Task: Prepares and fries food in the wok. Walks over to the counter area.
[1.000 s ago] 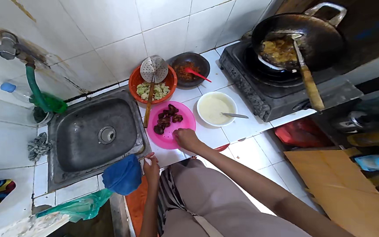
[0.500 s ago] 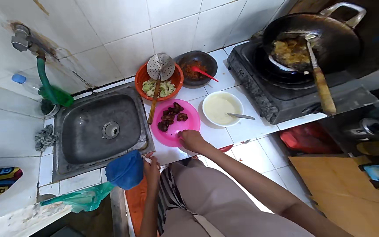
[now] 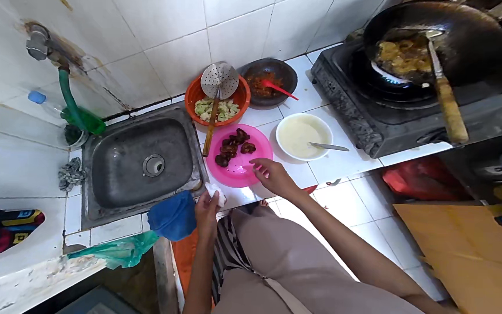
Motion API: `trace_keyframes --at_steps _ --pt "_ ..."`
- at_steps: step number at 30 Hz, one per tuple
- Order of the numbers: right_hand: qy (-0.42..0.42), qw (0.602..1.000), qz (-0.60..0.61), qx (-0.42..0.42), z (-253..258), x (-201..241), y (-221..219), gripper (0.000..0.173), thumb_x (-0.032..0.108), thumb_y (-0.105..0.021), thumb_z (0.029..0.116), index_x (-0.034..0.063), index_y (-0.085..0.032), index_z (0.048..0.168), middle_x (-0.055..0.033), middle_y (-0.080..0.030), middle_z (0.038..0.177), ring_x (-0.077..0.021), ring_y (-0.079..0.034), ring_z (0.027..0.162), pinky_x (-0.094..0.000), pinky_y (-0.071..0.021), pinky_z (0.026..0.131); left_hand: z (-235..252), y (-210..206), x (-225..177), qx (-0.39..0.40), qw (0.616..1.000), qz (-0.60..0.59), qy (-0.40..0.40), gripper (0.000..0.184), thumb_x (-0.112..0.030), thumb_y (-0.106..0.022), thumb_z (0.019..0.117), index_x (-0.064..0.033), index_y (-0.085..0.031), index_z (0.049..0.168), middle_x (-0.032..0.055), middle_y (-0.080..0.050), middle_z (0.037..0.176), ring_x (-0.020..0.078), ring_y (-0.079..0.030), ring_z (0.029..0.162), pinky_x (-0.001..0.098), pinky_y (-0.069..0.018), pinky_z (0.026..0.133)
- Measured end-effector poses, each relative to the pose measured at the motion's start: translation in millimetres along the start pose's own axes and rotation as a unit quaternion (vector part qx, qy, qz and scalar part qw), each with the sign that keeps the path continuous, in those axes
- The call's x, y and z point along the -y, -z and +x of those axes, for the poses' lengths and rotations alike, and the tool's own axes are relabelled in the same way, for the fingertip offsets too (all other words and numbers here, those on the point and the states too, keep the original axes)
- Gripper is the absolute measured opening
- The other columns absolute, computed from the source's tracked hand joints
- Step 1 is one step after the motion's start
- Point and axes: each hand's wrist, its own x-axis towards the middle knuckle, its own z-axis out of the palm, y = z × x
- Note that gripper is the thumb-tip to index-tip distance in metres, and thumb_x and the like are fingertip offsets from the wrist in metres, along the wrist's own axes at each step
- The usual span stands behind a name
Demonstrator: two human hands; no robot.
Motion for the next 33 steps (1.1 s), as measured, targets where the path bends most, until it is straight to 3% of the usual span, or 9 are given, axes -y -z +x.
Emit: trace_keyframes --at_steps 8,13,18,20,22,25,28,31,33 --pt "-0.015 0.998 0.044 -0.038 -36 -17 -6 0.031 0.003 -0.052 0.1004 -0.0099 -0.065 0.125 -0.0252 -0.072 0.102 -0.0324 -0.072 0.088 -0.0419 -0.0577 0.081 -5 1 -5 -0.039 0.994 0.067 -0.075 0.017 -0.002 -0.050 0.1044 0.0090 -0.061 0.111 -0.0009 -0.063 0.075 -0.0032 -0.054 0.058 0.0140 -0.0444 0.053" --pt "-0.068 0.987 0.148 -0.004 -52 6 -8 0.030 0.001 -0.050 0.1015 -0.0113 -0.062 0.126 -0.0234 -0.071 0.107 -0.0249 -0.071 0.092 -0.0375 -0.0579 0.085 -11 11 4 -0.045 0.982 0.131 -0.126 0.022 -0.002 -0.048 0.1037 0.0117 -0.066 0.100 0.0015 -0.065 0.081 -0.0041 -0.058 0.073 0.0160 -0.0499 0.071" --pt "0.112 0.958 0.230 0.126 -61 34 -18 0.020 -0.002 -0.065 0.0941 -0.0133 -0.071 0.110 -0.0214 -0.073 0.095 -0.0157 -0.068 0.081 -0.0285 -0.0551 0.078 -14 2 10 0.091 0.983 0.129 -0.098 0.020 -0.006 -0.045 0.1052 0.0044 -0.061 0.113 -0.0078 -0.065 0.075 -0.0049 -0.059 0.061 0.0149 -0.0507 0.056" --pt "0.097 0.947 0.248 0.179 -58 47 -18 0.018 -0.001 -0.068 0.0943 -0.0123 -0.073 0.107 -0.0200 -0.074 0.092 -0.0161 -0.068 0.078 -0.0309 -0.0555 0.077 -16 -2 8 0.184 0.973 0.122 -0.066 0.024 -0.001 -0.039 0.1021 0.0036 -0.060 0.112 -0.0089 -0.068 0.080 -0.0029 -0.065 0.068 0.0183 -0.0566 0.064" --pt "0.061 0.951 0.267 0.147 -58 51 -20 0.016 0.003 -0.069 0.0951 -0.0103 -0.074 0.103 -0.0159 -0.074 0.089 -0.0103 -0.065 0.074 -0.0265 -0.0539 0.073 -13 -1 5 0.223 0.966 0.123 -0.049 0.026 0.002 -0.036 0.0985 -0.0025 -0.061 0.103 -0.0122 -0.068 0.077 -0.0040 -0.063 0.066 0.0169 -0.0557 0.064" --pt "0.047 0.962 0.269 0.027 -70 43 -20 0.020 0.005 -0.073 0.0919 -0.0113 -0.074 0.104 -0.0218 -0.071 0.106 -0.0160 -0.063 0.079 -0.0285 -0.0514 0.073 -8 2 -4 0.243 0.951 0.168 -0.093 0.024 0.002 -0.042 0.0986 -0.0056 -0.065 0.097 -0.0153 -0.067 0.074 -0.0074 -0.057 0.059 0.0123 -0.0485 0.055" --pt "0.019 0.964 0.259 -0.050 -94 22 -15 0.038 0.007 -0.078 0.0888 -0.0102 -0.068 0.121 -0.0251 -0.066 0.123 -0.0217 -0.065 0.086 -0.0332 -0.0539 0.077 -16 -6 -1 0.256 0.930 0.237 -0.119 0.014 -0.004 -0.051 0.0997 0.0005 -0.064 0.102 -0.0127 -0.066 0.077 -0.0074 -0.060 0.061 0.0136 -0.0526 0.057" --pt "-0.047 0.951 0.300 -0.054 -124 20 -9 0.041 0.004 -0.076 0.0898 -0.0113 -0.064 0.126 -0.0258 -0.068 0.117 -0.0253 -0.067 0.089 -0.0377 -0.0552 0.081 -28 -23 16 0.305 0.916 0.246 -0.090 0.023 -0.004 -0.054 0.0989 0.0085 -0.057 0.118 -0.0022 -0.067 0.093 -0.0017 -0.066 0.073 0.0196 -0.0584 0.066" --pt "-0.075 0.942 0.316 -0.088 -143 21 -12 0.038 0.001 -0.074 0.0905 -0.0132 -0.063 0.124 -0.0263 -0.069 0.108 -0.0251 -0.068 0.086 -0.0376 -0.0567 0.079 -40 -36 25 0.348 0.902 0.247 -0.061 0.025 -0.003 -0.053 0.0985 0.0070 -0.053 0.121 -0.0032 -0.067 0.093 0.0000 -0.067 0.075 0.0219 -0.0595 0.068"
